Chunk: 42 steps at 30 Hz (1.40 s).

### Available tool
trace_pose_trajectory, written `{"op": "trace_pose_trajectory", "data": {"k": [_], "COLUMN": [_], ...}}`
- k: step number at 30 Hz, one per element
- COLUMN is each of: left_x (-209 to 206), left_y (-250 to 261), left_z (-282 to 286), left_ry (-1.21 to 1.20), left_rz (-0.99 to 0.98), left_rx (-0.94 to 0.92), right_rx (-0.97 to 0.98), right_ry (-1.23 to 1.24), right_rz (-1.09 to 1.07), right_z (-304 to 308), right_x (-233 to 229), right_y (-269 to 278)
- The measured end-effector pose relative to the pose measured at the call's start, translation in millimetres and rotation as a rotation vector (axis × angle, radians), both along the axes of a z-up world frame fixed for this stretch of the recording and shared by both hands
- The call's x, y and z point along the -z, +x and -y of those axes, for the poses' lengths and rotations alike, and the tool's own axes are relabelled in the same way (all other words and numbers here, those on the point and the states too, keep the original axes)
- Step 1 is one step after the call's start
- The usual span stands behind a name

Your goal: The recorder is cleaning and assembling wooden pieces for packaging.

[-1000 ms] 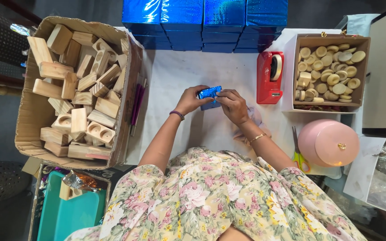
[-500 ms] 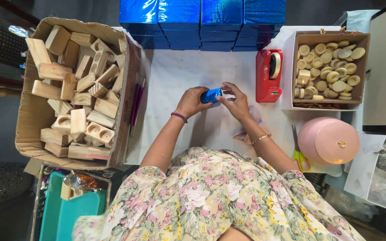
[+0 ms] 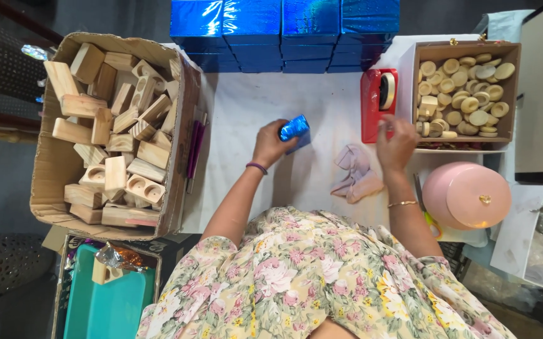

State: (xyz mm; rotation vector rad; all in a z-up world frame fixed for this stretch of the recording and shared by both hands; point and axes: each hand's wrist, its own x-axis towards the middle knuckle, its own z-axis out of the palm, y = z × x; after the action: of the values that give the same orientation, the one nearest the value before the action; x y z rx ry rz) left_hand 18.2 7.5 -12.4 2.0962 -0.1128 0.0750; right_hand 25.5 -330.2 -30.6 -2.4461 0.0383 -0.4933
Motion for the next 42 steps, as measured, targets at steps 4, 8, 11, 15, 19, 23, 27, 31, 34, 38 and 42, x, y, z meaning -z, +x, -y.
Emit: {"op": "trace_pose_trajectory", "data": {"k": [4, 8, 11, 15, 19, 23, 27, 31, 34, 38, 42], "left_x": [3, 4, 4, 5, 0, 1, 2, 0, -1, -2, -6], "left_y": [19, 24, 20, 18, 17, 16, 15, 12, 10, 9, 8], "left_z": [-7, -10, -9, -7, -6, -7, -7, -5, -5, -2, -3], "left_ry": [-0.031, -0.016, -0.007, 0.021, 0.019, 0.000, 0.001, -0.015, -0.012, 0.024, 0.017], "left_rz": [-0.141, -0.185, -0.188, -0.168, -0.179, -0.187, -0.170, -0.163, -0.129, -0.133, -0.133], "left_rx": [-0.084, -0.098, -0.102, -0.093, -0.098, -0.098, -0.094, -0.073, -0.069, -0.075, -0.057], "right_rx": [0.135, 0.159, 0.206, 0.276, 0.277, 0.298, 0.263, 0.276, 0.139, 0.170, 0.181], "right_ry": [-0.237, -0.257, -0.236, -0.190, -0.141, -0.077, -0.056, 0.224, 0.389, 0.499, 0.557], "right_rz": [-0.019, -0.240, -0.331, -0.400, -0.413, -0.400, -0.192, -0.346, -0.257, -0.227, -0.262], "right_z": [29, 42, 42, 40, 34, 31, 37, 37, 42, 36, 35], "right_x": [-6, 14, 15, 16, 10, 7, 17, 17, 32, 19, 33], "right_y": [7, 20, 29, 36, 34, 30, 24, 17, 13, 3, 0]}}
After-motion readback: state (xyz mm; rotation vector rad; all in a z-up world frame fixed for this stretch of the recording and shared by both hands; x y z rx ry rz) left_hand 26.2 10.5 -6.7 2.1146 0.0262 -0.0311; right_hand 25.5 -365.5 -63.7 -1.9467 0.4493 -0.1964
